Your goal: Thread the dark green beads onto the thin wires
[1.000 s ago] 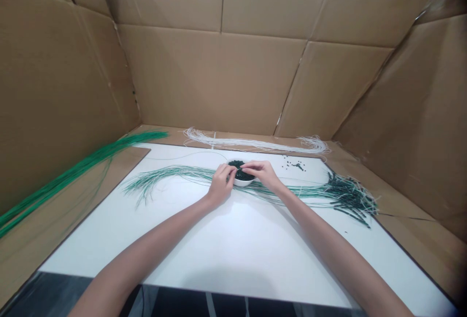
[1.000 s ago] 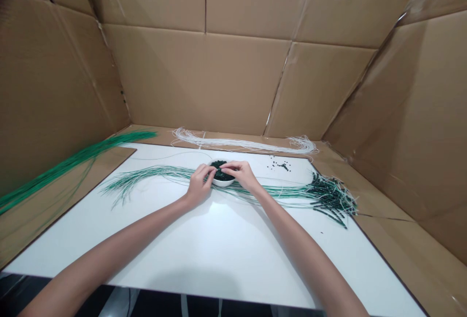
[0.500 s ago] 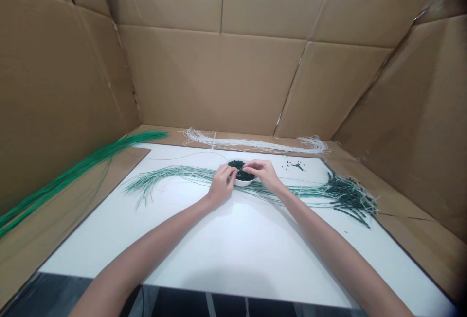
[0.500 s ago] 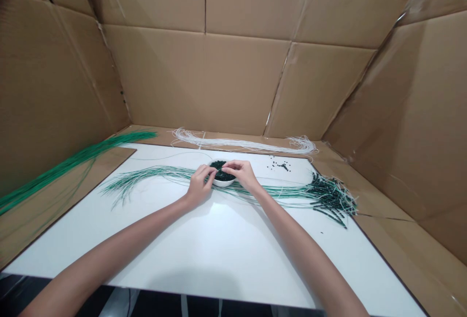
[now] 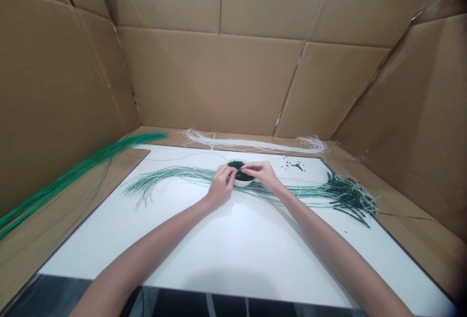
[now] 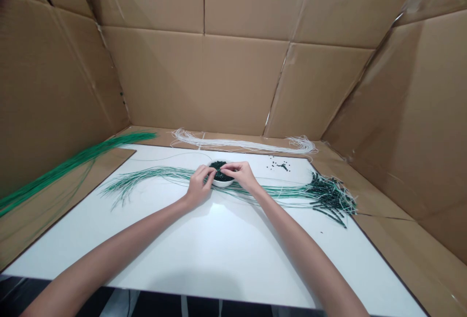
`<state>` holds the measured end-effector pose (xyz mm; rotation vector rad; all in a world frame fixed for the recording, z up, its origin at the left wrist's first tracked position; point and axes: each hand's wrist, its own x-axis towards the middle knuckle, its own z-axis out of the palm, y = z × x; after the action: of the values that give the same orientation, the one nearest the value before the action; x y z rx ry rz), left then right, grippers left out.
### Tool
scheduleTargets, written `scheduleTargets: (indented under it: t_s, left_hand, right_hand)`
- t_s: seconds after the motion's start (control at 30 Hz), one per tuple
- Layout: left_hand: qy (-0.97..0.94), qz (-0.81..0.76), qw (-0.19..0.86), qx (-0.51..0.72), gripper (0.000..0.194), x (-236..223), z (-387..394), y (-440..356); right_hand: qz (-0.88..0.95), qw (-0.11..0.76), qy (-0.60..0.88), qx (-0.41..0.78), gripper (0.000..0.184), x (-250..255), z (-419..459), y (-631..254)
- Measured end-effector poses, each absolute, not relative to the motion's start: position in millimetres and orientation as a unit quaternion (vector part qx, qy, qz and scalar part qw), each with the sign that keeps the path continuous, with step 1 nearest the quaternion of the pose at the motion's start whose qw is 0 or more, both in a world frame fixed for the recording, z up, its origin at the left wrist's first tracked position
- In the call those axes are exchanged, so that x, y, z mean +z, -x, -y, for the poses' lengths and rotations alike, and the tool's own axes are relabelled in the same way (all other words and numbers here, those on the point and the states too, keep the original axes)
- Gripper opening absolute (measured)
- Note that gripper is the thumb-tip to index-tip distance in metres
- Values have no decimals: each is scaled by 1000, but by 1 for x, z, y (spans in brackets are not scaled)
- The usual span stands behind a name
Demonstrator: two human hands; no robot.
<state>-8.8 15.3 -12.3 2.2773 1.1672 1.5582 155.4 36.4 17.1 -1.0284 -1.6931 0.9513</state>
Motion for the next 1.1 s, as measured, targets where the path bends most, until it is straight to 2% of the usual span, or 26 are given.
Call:
scheduleTargets:
  t_s: [0.27, 0.67, 1.1]
  left_hand:
    - [-755, -388, 83, 522, 15, -14, -16, 10]
    - [-758, -384, 84, 520, 22, -12, -15, 10]
    - [-725, -412, 96, 543, 7, -13, -17, 8]
  right_hand:
    - [686, 468, 405, 382, 26, 12, -40, -153]
    - [743, 432, 413, 302, 22, 14, -36, -150]
    - [808, 385, 411, 174, 17, 23, -31, -146]
